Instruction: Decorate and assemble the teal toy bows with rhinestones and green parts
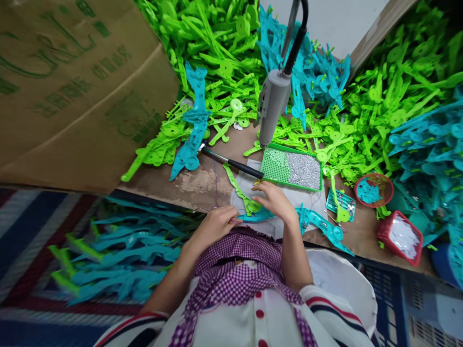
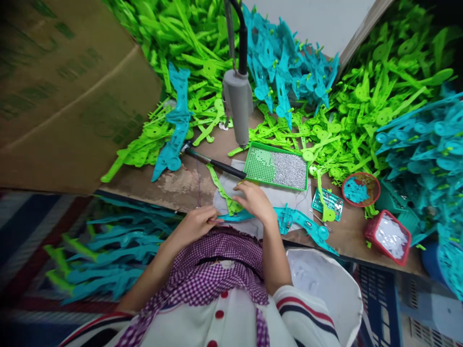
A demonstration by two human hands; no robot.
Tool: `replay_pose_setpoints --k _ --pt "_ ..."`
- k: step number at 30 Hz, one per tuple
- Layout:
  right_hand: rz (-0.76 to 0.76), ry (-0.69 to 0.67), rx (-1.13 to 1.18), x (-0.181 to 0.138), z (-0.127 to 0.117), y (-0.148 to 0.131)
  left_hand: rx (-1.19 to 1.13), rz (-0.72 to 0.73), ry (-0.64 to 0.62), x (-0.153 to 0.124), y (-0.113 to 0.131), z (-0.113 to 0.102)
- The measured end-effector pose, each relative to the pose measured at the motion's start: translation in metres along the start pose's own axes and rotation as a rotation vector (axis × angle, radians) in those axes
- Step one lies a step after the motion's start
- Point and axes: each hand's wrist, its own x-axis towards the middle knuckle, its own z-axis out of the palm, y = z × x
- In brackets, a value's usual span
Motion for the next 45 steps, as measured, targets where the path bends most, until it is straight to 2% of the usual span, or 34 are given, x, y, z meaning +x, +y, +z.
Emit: replay_pose_setpoints --k 3,7,10,13,17,19,22,28,34,38,41,43,45 --pt "-0.047 -0.036 0.017 -0.018 0.017 0.013 -0.002 0.01 0.004 0.001 -0.001 -0.002" --pt "0.088 0.07 -0.035 -0.03 0.039 0.02 -0.015 0.012 -0.009 0.005 -0.001 -0.005" --pt "0.108 0.153 0.024 -0.036 0.038 0.011 0.015 0.01 -0.012 0.006 0.005 -0.01" --pt "0.083 0.252 0.165 -0.048 0.028 -0.012 0.086 0.033 0.025 0.005 0.018 -0.017" --pt "0.073 0.071 0.256 -0.06 0.027 -0.048 0.107 0.077 0.054 0.006 0.034 -0.028" --pt "0.141 0.06 0.232 -0.062 0.029 -0.056 0.091 0.084 0.067 0.008 0.039 -0.032" --pt "0.187 0.149 0.235 -0.064 0.027 -0.052 0.066 0.073 0.104 0.01 0.039 -0.034" --pt "0.222 0.354 0.327 -0.077 0.012 -0.035 -0.002 0.062 0.088 0.012 0.033 -0.027" --pt "0.245 0.528 0.337 -0.088 0.005 -0.024 -0.22 -0.103 0.184 0.012 0.033 -0.024" --pt "0.316 0.613 0.243 -0.089 0.004 -0.001 -0.188 -0.045 0.202 0.011 0.029 -0.026" --pt "0.357 0.617 0.018 -0.084 0.003 0.017 -0.122 -0.034 0.238 0.01 0.022 -0.026" --pt "0.344 0.619 -0.177 -0.078 0.004 0.016 -0.063 -0.038 0.255 0.009 0.017 -0.024" --pt "0.258 0.651 -0.294 -0.069 0.008 0.001 0.003 -0.014 0.221 0.008 0.013 -0.022"
